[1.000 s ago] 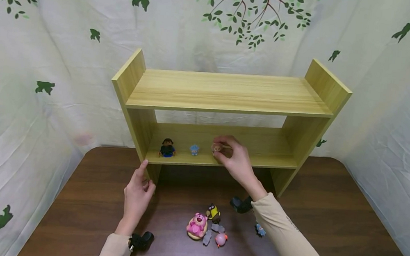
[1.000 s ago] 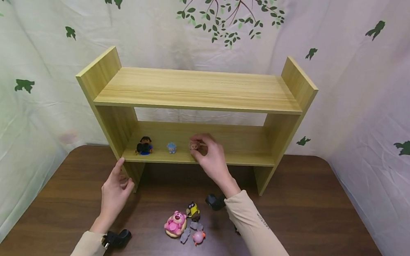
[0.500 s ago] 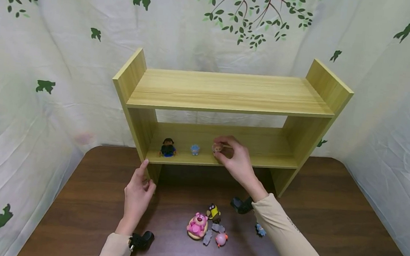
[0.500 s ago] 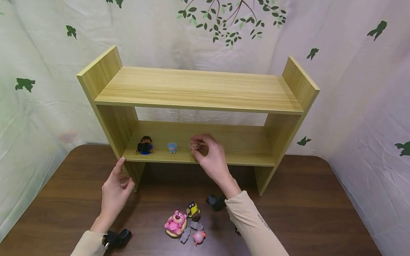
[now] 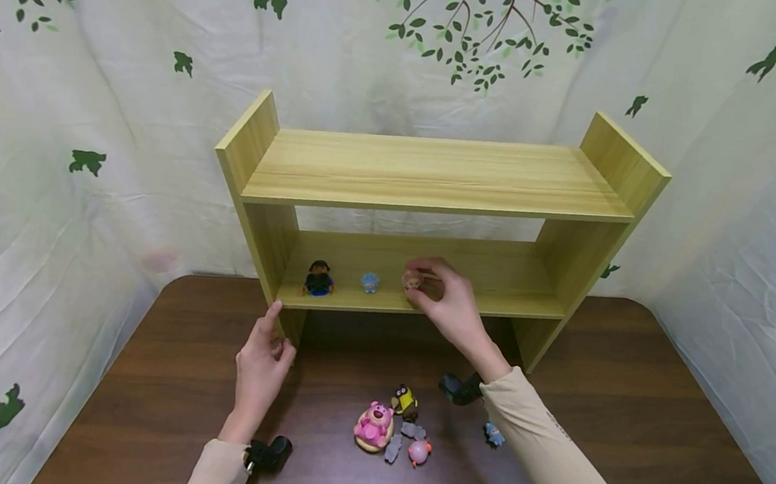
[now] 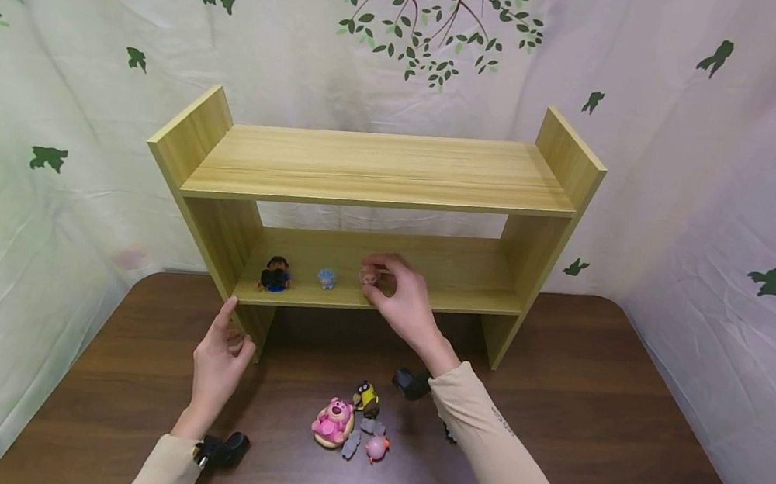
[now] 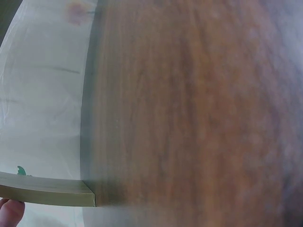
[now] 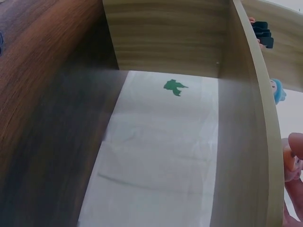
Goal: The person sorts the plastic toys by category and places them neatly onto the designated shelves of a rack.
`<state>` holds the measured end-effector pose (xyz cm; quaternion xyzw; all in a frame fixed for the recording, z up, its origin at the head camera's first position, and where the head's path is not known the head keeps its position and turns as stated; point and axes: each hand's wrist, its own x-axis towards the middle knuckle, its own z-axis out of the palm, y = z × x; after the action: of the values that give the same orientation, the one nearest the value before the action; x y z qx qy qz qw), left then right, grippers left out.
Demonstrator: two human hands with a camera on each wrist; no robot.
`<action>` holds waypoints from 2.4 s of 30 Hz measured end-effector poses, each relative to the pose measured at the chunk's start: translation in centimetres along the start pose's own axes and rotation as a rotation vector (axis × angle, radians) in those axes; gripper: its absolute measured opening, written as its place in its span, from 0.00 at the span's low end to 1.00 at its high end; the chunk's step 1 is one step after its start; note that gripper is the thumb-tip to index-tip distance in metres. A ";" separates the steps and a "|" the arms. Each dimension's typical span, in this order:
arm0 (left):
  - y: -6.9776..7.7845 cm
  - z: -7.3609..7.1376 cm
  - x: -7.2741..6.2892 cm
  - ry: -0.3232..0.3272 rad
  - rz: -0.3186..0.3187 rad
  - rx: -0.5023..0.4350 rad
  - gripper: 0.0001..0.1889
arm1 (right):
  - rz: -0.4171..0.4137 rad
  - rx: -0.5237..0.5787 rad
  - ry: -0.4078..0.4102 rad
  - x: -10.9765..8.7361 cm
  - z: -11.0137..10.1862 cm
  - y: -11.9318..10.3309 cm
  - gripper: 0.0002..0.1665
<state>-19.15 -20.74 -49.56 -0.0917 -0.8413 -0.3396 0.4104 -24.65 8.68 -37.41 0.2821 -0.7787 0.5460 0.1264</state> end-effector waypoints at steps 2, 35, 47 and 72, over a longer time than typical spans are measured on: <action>0.0 0.0 0.0 0.000 0.005 0.003 0.43 | 0.002 -0.002 0.002 -0.1 -0.1 0.0 0.21; 0.1 0.1 0.0 -0.006 -0.011 -0.019 0.44 | 0.007 0.087 0.066 -4.1 -2.2 -3.7 0.15; 0.1 0.0 0.0 -0.003 0.000 -0.012 0.44 | -0.047 0.115 0.026 -5.9 -1.6 -3.6 0.15; -0.2 0.2 -0.3 -0.019 -0.012 0.000 0.43 | -0.016 0.048 -0.144 -9.6 1.2 -2.6 0.19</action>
<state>-19.19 -20.68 -49.94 -0.0899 -0.8458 -0.3410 0.4003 -15.21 9.83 -40.67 0.3296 -0.7703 0.5417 0.0676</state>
